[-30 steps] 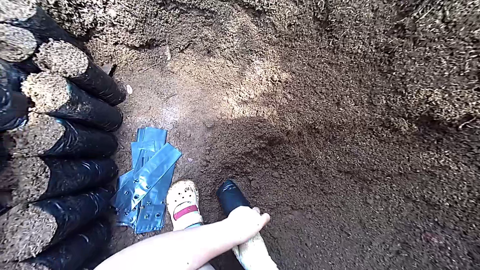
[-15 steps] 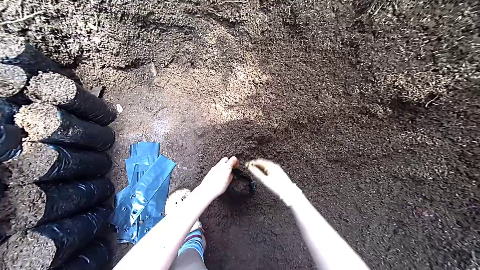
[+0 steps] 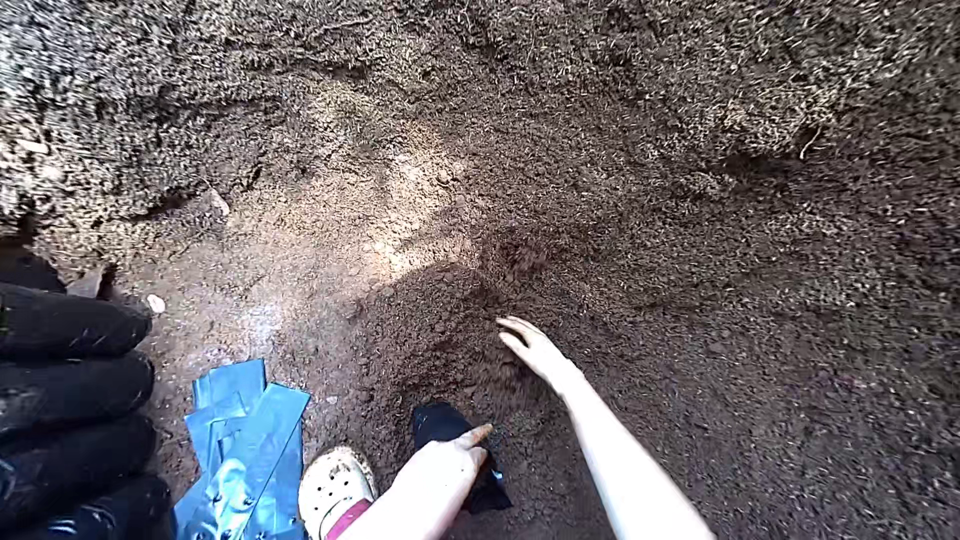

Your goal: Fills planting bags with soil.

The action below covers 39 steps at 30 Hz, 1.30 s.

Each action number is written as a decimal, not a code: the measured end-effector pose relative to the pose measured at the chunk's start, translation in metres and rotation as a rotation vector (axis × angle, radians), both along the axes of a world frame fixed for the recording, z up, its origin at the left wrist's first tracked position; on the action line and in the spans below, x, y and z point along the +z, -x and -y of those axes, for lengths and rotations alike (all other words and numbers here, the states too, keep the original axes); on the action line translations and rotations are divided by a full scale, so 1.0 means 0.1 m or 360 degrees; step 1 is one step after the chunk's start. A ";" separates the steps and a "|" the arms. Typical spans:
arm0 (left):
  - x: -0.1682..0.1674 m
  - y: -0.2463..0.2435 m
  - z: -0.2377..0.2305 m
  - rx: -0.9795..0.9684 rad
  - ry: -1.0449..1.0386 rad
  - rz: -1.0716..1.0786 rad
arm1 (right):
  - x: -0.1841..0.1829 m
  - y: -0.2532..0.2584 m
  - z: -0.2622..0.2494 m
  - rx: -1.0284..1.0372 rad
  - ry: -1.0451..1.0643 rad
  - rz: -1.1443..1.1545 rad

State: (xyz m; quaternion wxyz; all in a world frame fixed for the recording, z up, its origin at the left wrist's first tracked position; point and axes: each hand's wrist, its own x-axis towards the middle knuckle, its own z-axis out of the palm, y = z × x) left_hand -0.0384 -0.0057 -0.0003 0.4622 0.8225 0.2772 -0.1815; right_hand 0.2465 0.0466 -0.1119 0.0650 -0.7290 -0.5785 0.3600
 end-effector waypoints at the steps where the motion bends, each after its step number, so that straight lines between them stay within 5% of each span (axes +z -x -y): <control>1: 0.02 0.03 0.02 0.0144 0.0029 0.0105 | 0.00 -0.10 0.33 -0.0264 -0.0141 -0.0094; 6: -0.04 0.25 -0.11 0.0674 0.0180 -0.0042 | -0.18 0.23 1.40 -0.1800 0.0192 -0.0920; 13: -0.14 0.25 -0.07 0.0865 0.0320 0.0001 | -0.46 1.07 0.96 -0.2681 -0.0153 -0.1880; 19: -0.14 0.29 -0.07 0.0835 0.0384 0.0100 | -0.61 1.02 0.01 -0.2479 -0.0571 -0.2365; 24: -0.20 0.22 -0.20 0.0924 0.0446 0.0205 | -0.58 0.87 0.09 -0.2393 -0.0423 -0.2268; 33: -0.25 0.03 -0.34 0.1007 0.0505 0.0309 | 0.60 0.76 0.69 -0.1792 -0.0218 -0.2617; 39: -0.07 0.00 -0.24 0.1078 0.0425 0.0044 | 1.15 1.12 0.88 -0.1755 -0.0007 -0.2325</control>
